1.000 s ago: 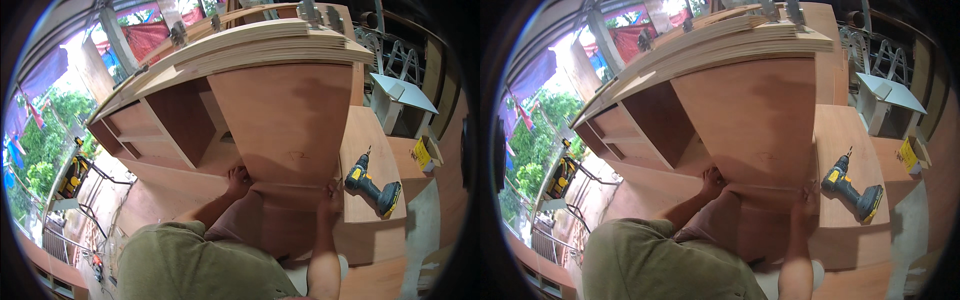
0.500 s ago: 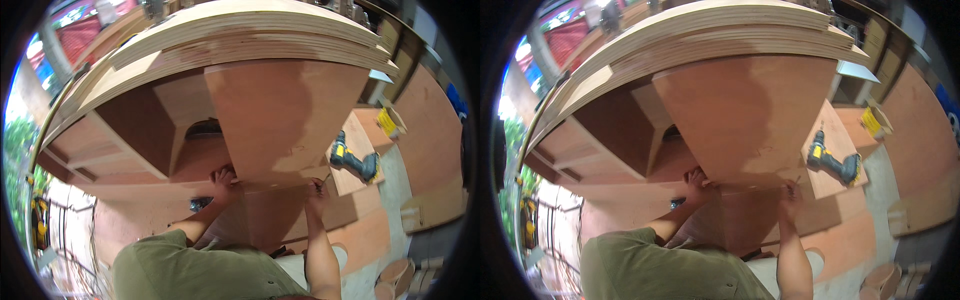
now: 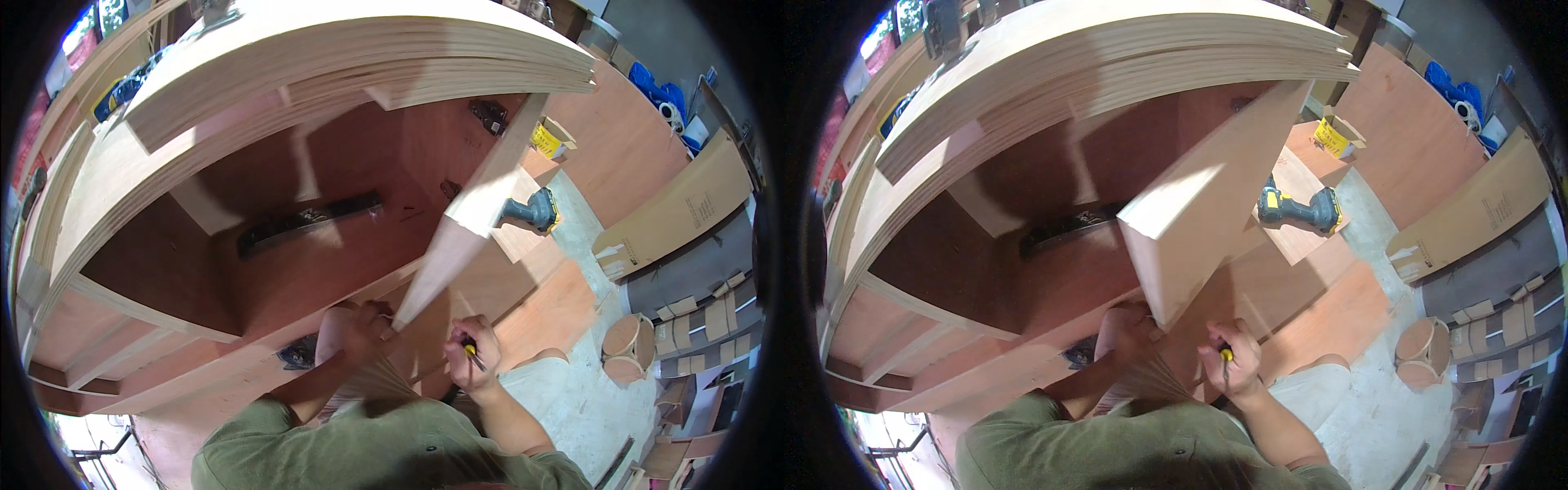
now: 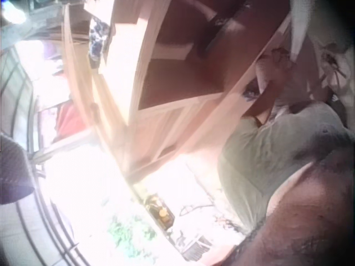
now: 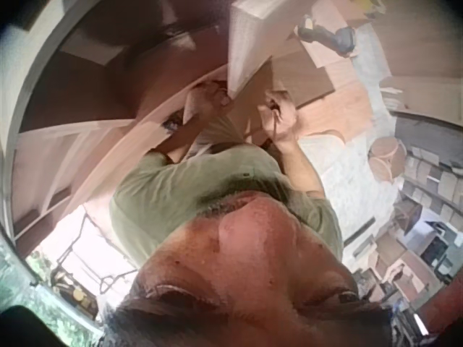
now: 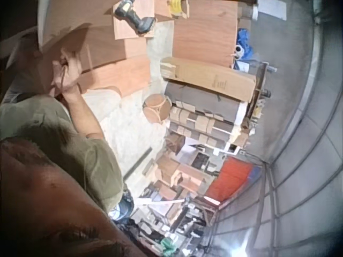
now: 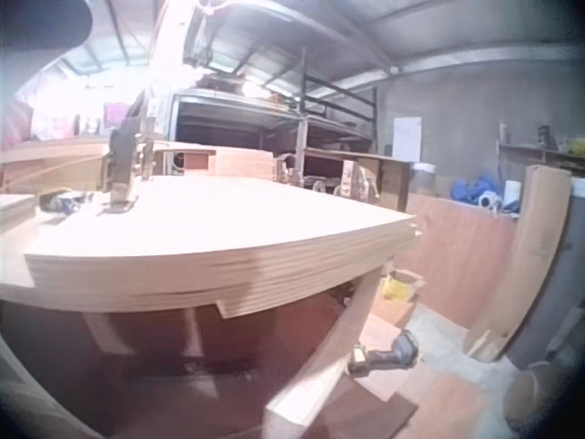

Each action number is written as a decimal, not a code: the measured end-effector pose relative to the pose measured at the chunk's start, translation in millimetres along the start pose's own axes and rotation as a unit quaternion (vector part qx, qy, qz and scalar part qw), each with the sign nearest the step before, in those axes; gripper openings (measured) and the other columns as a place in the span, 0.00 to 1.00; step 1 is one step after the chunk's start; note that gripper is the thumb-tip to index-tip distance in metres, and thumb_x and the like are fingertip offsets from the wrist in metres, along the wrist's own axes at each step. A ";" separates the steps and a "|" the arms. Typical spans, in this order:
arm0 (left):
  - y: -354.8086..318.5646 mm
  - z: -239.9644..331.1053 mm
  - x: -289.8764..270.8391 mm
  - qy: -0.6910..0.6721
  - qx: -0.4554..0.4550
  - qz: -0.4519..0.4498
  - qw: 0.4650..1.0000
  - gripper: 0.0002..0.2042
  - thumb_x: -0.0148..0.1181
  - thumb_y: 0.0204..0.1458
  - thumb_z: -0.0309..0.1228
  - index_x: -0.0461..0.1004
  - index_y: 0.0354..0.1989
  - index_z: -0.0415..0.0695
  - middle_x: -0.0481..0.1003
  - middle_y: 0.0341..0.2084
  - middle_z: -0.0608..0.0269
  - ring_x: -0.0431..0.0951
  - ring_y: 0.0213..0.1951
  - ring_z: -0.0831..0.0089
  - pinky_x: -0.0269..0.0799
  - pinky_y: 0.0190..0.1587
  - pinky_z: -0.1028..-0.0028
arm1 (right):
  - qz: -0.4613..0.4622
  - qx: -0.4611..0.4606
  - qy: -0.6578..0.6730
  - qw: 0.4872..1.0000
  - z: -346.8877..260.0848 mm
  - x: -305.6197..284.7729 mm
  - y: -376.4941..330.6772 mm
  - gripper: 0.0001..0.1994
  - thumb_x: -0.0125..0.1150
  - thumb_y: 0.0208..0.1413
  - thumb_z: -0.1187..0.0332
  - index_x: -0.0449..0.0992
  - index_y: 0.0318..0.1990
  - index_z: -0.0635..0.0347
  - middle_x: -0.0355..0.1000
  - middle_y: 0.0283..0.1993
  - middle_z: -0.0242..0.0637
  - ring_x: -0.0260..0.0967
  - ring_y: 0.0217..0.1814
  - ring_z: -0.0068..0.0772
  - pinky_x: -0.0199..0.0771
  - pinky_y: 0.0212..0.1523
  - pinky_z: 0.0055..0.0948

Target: The person uses a cordless drill to attach metal hinges to a wooden cabinet door. They then use a screwdriver to tighten the screws and adjust the hinges.

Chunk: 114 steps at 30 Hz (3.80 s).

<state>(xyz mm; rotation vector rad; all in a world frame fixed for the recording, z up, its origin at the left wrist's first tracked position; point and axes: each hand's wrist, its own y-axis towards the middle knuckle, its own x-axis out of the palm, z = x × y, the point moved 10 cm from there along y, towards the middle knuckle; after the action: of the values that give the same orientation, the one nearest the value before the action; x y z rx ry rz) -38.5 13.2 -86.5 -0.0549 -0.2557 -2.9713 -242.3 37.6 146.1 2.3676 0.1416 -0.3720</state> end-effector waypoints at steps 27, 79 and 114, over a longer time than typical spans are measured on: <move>-29.9 100.8 172.3 -0.439 -0.163 -0.453 0.759 0.27 0.56 0.55 0.37 0.58 0.62 0.42 0.66 0.54 0.60 0.71 0.49 0.75 0.69 0.48 0.73 | 0.122 0.046 0.234 0.963 -5.4 -58.6 -24.1 0.26 0.36 0.65 0.51 0.70 0.42 0.70 0.68 0.35 0.50 0.67 0.39 0.40 0.67 0.47 0.38; 161.1 162.4 4.0 0.332 0.145 -0.011 0.932 0.14 0.62 0.46 0.27 0.76 0.43 0.42 0.75 0.30 0.61 0.75 0.30 0.77 0.70 0.32 0.76 | 0.167 0.268 0.038 0.948 91.0 -140.3 -20.7 0.23 0.67 0.51 0.68 0.68 0.52 0.70 0.70 0.49 0.41 0.66 0.51 0.32 0.64 0.54 0.31; 170.9 47.2 -4.1 -0.346 -0.407 0.044 0.844 0.23 0.39 0.58 0.55 0.73 0.45 0.50 0.75 0.35 0.57 0.75 0.30 0.68 0.68 0.27 0.72 | 0.166 0.265 0.037 0.949 93.3 -138.5 -22.5 0.21 0.66 0.51 0.70 0.69 0.51 0.68 0.70 0.48 0.38 0.66 0.51 0.31 0.64 0.54 0.31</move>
<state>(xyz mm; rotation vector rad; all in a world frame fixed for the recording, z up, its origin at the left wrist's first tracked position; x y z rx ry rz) -5.9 -144.3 -11.8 -1.1869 0.9169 -2.5917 -399.9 -9.1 108.8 2.8687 -0.3655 -0.1682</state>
